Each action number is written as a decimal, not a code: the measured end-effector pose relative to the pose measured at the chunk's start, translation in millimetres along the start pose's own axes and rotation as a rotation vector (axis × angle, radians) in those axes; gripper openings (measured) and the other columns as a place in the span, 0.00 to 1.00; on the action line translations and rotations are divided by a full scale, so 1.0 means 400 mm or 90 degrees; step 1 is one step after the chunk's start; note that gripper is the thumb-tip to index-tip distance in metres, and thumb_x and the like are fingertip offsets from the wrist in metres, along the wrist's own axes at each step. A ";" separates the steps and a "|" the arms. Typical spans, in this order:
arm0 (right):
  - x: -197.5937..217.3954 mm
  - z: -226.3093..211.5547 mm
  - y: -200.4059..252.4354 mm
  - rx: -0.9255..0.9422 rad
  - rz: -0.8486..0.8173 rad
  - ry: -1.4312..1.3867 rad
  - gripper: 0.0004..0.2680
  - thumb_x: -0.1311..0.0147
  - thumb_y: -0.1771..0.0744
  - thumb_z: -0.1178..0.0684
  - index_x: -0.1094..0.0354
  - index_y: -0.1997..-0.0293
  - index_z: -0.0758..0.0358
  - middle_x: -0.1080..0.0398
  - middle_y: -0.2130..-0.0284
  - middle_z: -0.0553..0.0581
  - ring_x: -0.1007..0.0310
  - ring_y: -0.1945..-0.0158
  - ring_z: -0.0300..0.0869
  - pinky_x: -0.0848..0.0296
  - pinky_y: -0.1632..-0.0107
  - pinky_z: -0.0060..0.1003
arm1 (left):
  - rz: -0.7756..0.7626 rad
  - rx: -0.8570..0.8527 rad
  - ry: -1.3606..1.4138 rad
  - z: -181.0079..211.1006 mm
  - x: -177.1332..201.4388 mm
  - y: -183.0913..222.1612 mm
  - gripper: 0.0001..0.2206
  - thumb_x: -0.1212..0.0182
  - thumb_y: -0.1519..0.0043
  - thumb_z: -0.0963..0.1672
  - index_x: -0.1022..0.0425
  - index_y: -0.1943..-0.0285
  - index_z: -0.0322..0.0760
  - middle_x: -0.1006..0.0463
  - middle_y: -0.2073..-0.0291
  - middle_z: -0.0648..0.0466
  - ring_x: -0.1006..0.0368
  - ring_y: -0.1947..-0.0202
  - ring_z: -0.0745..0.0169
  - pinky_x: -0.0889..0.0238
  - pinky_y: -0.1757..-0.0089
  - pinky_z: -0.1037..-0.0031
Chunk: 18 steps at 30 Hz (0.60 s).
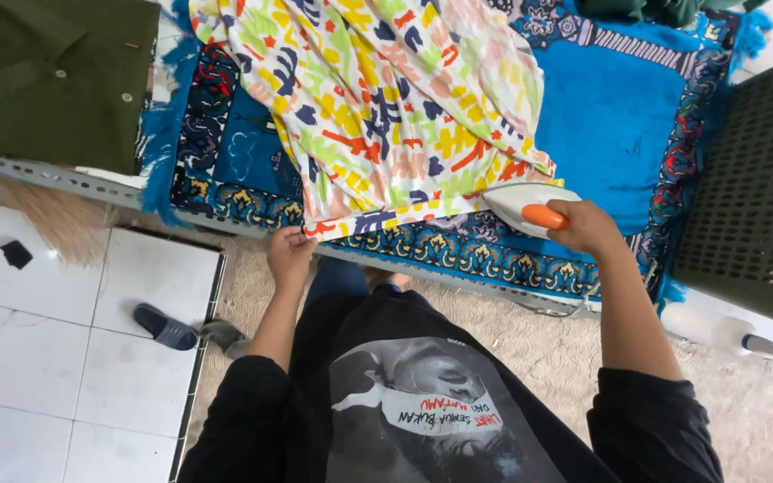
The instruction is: Ironing a colorful patterned shirt on a mat and then folding it.
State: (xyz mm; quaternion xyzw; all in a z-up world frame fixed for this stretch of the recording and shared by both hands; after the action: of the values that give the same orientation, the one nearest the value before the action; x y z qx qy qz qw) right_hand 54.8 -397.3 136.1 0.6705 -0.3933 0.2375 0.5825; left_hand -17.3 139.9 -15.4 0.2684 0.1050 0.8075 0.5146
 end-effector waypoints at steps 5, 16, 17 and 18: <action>-0.084 -0.168 -0.124 0.109 -0.062 0.174 0.16 0.41 0.41 0.46 0.24 0.48 0.40 0.20 0.62 0.61 0.21 0.51 0.59 0.24 0.45 0.50 | -0.001 0.049 0.093 0.033 -0.007 0.042 0.20 0.29 0.46 0.38 0.27 0.45 0.32 0.20 0.60 0.43 0.22 0.63 0.57 0.22 0.65 0.72; -0.178 -0.473 -0.141 0.168 -0.112 0.220 0.17 0.46 0.41 0.45 0.24 0.48 0.39 0.21 0.62 0.62 0.21 0.50 0.57 0.24 0.45 0.52 | -0.045 0.026 0.156 -0.033 -0.006 0.001 0.19 0.26 0.49 0.38 0.25 0.48 0.29 0.20 0.64 0.42 0.20 0.66 0.55 0.21 0.67 0.71; -0.185 -0.499 -0.139 0.174 -0.111 0.227 0.17 0.46 0.41 0.45 0.24 0.47 0.39 0.21 0.62 0.62 0.21 0.51 0.57 0.24 0.45 0.52 | -0.056 0.014 0.146 -0.039 -0.006 -0.003 0.18 0.25 0.49 0.39 0.23 0.50 0.31 0.19 0.65 0.44 0.19 0.68 0.58 0.22 0.69 0.73; -0.189 -0.526 -0.141 0.180 -0.108 0.234 0.17 0.46 0.41 0.45 0.25 0.47 0.39 0.21 0.63 0.62 0.21 0.51 0.57 0.24 0.45 0.52 | -0.067 0.000 0.136 -0.043 -0.007 -0.010 0.17 0.24 0.49 0.40 0.21 0.52 0.32 0.17 0.66 0.46 0.19 0.70 0.61 0.23 0.71 0.75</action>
State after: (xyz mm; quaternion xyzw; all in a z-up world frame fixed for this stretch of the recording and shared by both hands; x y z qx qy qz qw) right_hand 85.8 -173.9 87.8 0.7215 -0.1861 0.3585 0.5624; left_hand -22.5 141.1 -32.6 0.1750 0.1733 0.8034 0.5421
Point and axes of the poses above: each hand's wrist, its own y-axis away from the middle knuckle, its own x-axis out of the back of the hand, z = x × y, the point moved 4 cm from there along -y, towards the middle knuckle
